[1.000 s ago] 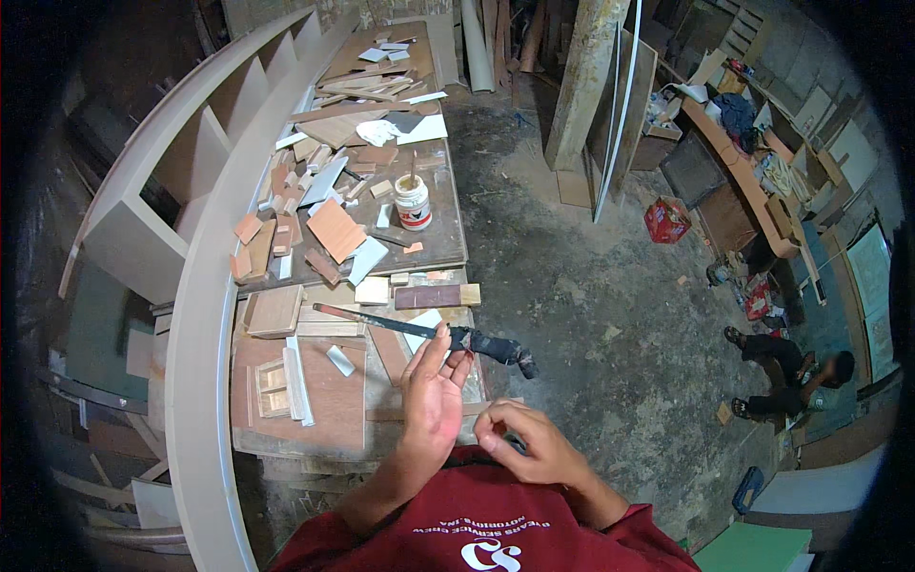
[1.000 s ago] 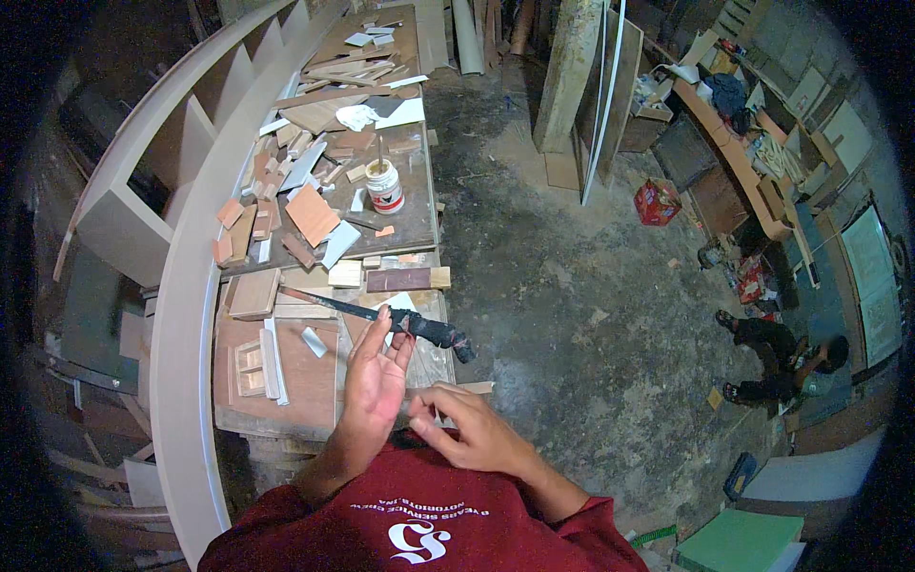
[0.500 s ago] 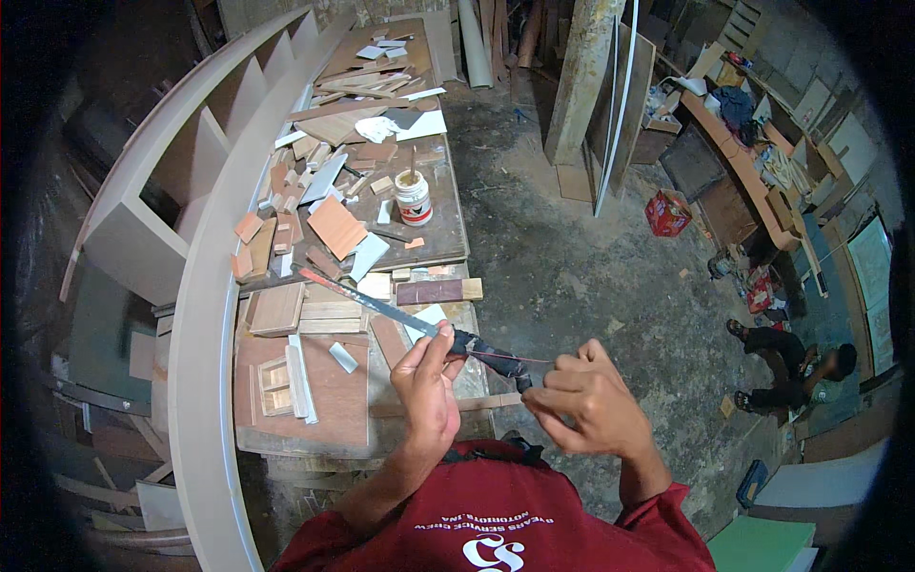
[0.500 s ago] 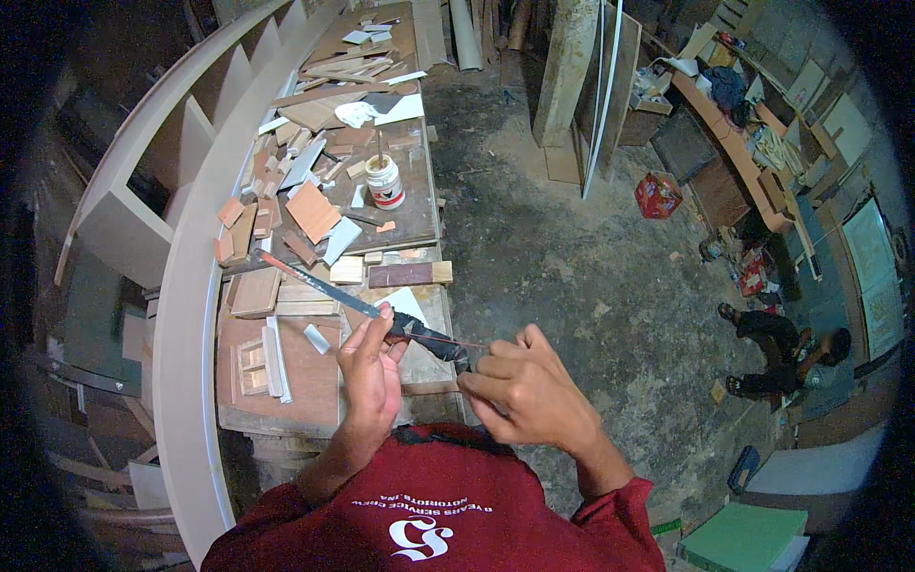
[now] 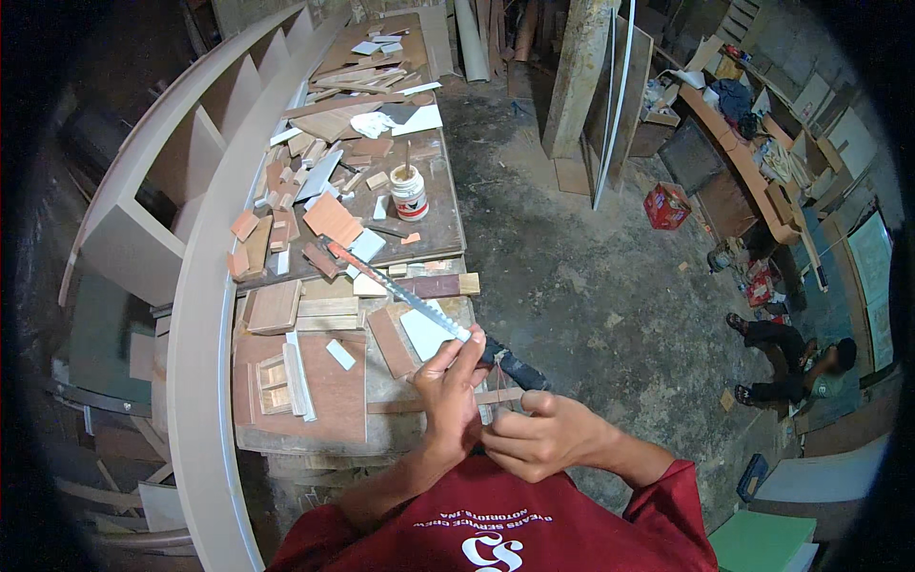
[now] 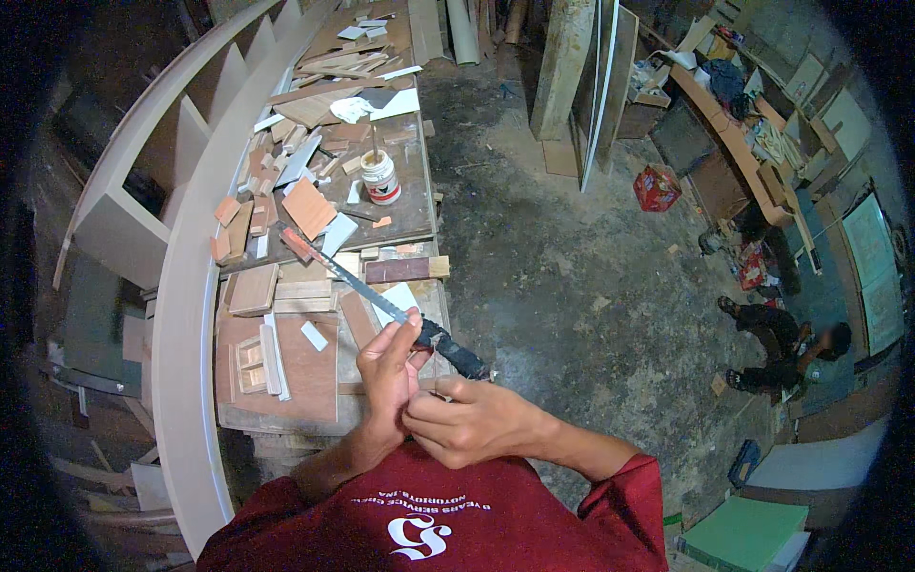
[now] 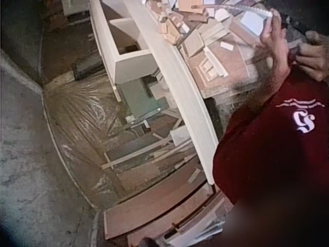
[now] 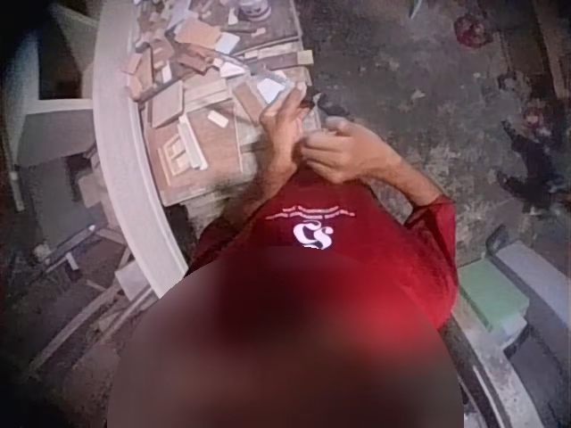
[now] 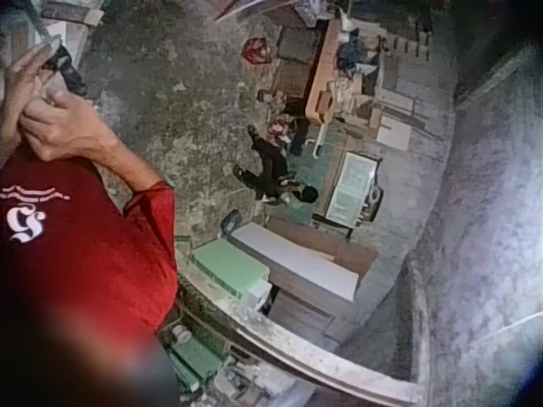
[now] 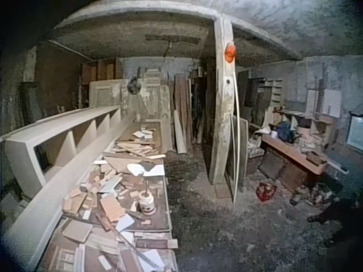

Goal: Cutting a small piece of wood using a small saw.

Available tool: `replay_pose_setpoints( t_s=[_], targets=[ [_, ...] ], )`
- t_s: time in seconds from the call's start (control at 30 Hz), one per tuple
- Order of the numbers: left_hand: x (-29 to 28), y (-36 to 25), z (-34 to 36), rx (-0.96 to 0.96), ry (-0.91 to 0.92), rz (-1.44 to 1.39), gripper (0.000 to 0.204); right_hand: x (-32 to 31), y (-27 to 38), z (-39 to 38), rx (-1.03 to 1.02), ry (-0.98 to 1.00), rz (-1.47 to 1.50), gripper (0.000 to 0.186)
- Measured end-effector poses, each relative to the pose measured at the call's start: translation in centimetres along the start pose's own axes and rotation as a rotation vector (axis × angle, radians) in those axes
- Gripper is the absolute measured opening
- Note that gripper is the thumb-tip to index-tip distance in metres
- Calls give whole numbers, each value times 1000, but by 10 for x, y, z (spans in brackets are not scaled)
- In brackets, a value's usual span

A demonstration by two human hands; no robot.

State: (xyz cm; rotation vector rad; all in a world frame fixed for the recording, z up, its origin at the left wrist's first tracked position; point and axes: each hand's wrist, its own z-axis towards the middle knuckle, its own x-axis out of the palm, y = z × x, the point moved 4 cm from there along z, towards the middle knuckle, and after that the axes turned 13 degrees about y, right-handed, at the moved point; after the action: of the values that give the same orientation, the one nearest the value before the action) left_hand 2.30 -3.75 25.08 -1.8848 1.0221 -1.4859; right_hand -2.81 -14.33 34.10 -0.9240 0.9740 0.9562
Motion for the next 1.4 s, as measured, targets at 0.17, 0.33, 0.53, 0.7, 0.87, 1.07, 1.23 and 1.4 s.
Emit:
replay_pose_setpoints(
  t_s=[0.17,0.33,0.53,0.7,0.87,1.07,1.23,1.4],
  targets=[
    [0,-6,-5,41,74,-81,18,0,-2,-6,-2,-75,-83,19],
    [0,-17,-5,92,147,-140,18,-17,0,-15,52,-279,-148,23],
    [7,-25,-9,98,203,-212,16,-18,-31,-22,515,-310,234,27],
    [9,-23,-9,76,210,-195,17,-5,-37,-20,763,-283,553,32],
    [17,-25,-11,168,273,-82,35,22,-35,-26,940,-406,766,26],
    [7,-26,-7,318,385,307,53,47,-21,-30,1220,-641,1258,18],
    [5,-42,3,250,347,111,42,58,-12,-26,1154,-737,1442,23],
    [-3,-53,11,249,314,60,39,78,-3,-23,1102,-436,1406,25]
  ],
)
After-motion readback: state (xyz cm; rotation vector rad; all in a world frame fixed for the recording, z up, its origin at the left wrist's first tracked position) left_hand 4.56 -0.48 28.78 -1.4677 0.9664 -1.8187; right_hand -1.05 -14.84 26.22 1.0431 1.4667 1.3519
